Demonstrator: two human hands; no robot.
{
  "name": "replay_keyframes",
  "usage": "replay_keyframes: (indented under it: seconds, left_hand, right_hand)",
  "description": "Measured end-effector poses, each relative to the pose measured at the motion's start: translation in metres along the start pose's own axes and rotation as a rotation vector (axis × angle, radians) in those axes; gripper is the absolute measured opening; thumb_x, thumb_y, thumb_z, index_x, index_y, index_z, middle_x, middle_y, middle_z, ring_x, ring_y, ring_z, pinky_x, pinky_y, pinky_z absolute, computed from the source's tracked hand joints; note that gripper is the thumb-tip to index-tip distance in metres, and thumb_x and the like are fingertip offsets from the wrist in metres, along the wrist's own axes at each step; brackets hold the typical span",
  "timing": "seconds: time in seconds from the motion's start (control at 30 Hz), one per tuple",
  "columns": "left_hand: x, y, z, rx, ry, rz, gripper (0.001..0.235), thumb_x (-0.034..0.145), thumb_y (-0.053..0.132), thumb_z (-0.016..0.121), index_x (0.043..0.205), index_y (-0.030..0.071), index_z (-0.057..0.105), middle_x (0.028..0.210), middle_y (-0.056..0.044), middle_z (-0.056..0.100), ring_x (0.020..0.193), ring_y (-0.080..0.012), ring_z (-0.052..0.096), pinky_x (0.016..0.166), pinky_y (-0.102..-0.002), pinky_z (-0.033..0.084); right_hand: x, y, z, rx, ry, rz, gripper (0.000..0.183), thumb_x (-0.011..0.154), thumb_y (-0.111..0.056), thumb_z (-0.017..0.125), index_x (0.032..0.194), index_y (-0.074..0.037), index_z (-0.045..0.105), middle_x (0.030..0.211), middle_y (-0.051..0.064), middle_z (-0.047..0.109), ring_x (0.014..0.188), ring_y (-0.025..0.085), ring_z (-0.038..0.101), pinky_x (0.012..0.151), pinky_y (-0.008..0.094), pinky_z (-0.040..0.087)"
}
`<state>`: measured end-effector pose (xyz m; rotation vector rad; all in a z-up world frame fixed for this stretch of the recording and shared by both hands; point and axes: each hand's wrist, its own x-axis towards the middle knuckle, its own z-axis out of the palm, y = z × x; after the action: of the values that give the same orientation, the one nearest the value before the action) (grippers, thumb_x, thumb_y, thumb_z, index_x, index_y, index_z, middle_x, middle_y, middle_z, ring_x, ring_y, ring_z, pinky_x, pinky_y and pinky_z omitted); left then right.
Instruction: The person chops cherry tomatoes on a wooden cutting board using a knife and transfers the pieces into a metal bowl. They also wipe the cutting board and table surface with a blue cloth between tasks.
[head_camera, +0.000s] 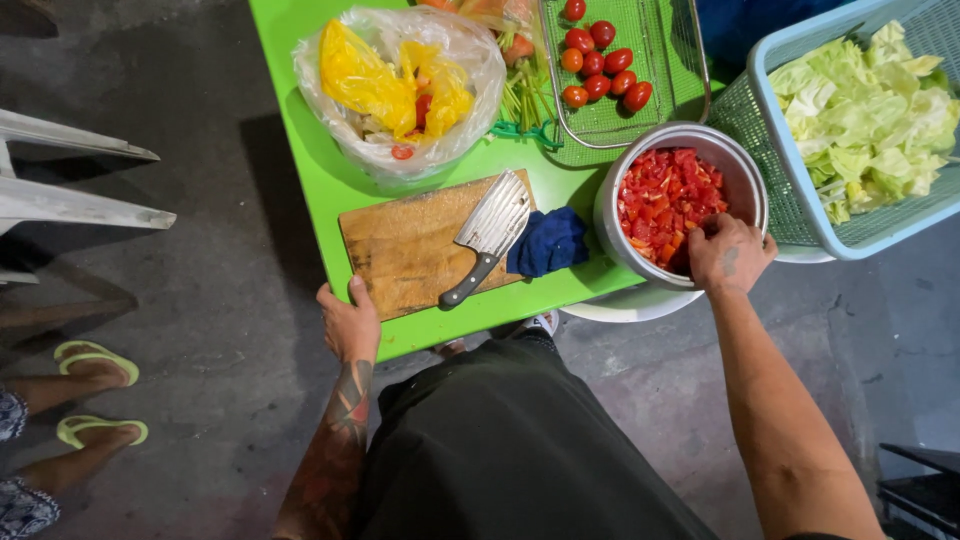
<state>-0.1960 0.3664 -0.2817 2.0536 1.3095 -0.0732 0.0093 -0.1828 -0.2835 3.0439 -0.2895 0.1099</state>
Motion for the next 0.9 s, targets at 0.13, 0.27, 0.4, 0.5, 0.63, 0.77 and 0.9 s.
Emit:
replay_keyframes:
  seconds: [0.13, 0.27, 0.4, 0.5, 0.63, 0.77, 0.9]
  left_hand:
    - [0.003, -0.004, 0.003, 0.001, 0.003, 0.004, 0.065, 0.103, 0.063, 0.043, 0.143, 0.012, 0.041, 0.128, -0.027, 0.062, 0.120, -0.0493, 0.061, 0.100, -0.062, 0.045]
    - [0.008, -0.009, 0.007, 0.003, 0.006, 0.010, 0.064, 0.103, 0.062, 0.043, 0.143, 0.011, 0.041, 0.129, -0.027, 0.062, 0.120, -0.0497, 0.061, 0.100, -0.062, 0.045]
    - [0.011, -0.014, 0.010, 0.000, 0.015, 0.017, 0.063, 0.103, 0.063, 0.044, 0.141, 0.013, 0.042, 0.126, -0.025, 0.064, 0.119, -0.0486, 0.062, 0.099, -0.062, 0.046]
    - [0.015, -0.018, 0.014, -0.011, 0.030, 0.036, 0.062, 0.104, 0.061, 0.045, 0.141, 0.011, 0.043, 0.125, -0.025, 0.064, 0.118, -0.0481, 0.062, 0.098, -0.061, 0.046]
    - [0.006, -0.009, 0.008, -0.018, 0.036, 0.028, 0.059, 0.105, 0.058, 0.046, 0.141, 0.010, 0.044, 0.119, -0.028, 0.066, 0.115, -0.0505, 0.063, 0.097, -0.063, 0.046]
    - [0.008, -0.014, 0.010, 0.004, 0.038, 0.042, 0.061, 0.105, 0.060, 0.045, 0.141, 0.011, 0.044, 0.118, -0.028, 0.067, 0.114, -0.0512, 0.064, 0.096, -0.063, 0.045]
    - [0.011, -0.019, 0.013, 0.016, 0.049, 0.050, 0.062, 0.106, 0.061, 0.046, 0.142, 0.010, 0.044, 0.119, -0.031, 0.067, 0.113, -0.0534, 0.064, 0.096, -0.065, 0.045]
  right_hand:
    - [-0.001, -0.004, -0.006, 0.030, -0.009, 0.008, 0.023, 0.095, -0.044, 0.067, 0.108, -0.027, 0.075, 0.106, 0.002, 0.073, 0.116, 0.026, 0.062, 0.116, 0.050, 0.027]
    - [0.000, -0.002, -0.004, 0.015, -0.023, 0.009, 0.026, 0.095, -0.047, 0.067, 0.109, -0.027, 0.076, 0.107, 0.003, 0.073, 0.117, 0.026, 0.062, 0.116, 0.051, 0.026]
    - [-0.001, -0.003, -0.007, 0.008, -0.024, 0.009, 0.028, 0.093, -0.046, 0.064, 0.107, -0.025, 0.075, 0.106, 0.002, 0.073, 0.115, 0.025, 0.062, 0.116, 0.051, 0.027]
    - [-0.001, -0.006, -0.008, -0.021, -0.008, 0.009, 0.028, 0.093, -0.046, 0.063, 0.105, -0.024, 0.075, 0.106, 0.003, 0.074, 0.114, 0.025, 0.063, 0.115, 0.050, 0.029]
    - [0.000, -0.006, -0.013, -0.046, -0.059, 0.005, 0.027, 0.092, -0.047, 0.058, 0.108, -0.031, 0.075, 0.109, 0.000, 0.074, 0.114, 0.023, 0.065, 0.115, 0.049, 0.030]
    - [-0.002, -0.010, -0.015, -0.032, 0.009, 0.026, 0.023, 0.090, -0.044, 0.060, 0.103, -0.032, 0.074, 0.105, 0.000, 0.075, 0.113, 0.023, 0.066, 0.115, 0.050, 0.031]
    - [-0.004, -0.012, -0.016, -0.071, 0.038, 0.023, 0.022, 0.087, -0.047, 0.060, 0.098, -0.032, 0.072, 0.100, -0.002, 0.074, 0.108, 0.020, 0.068, 0.113, 0.046, 0.033]
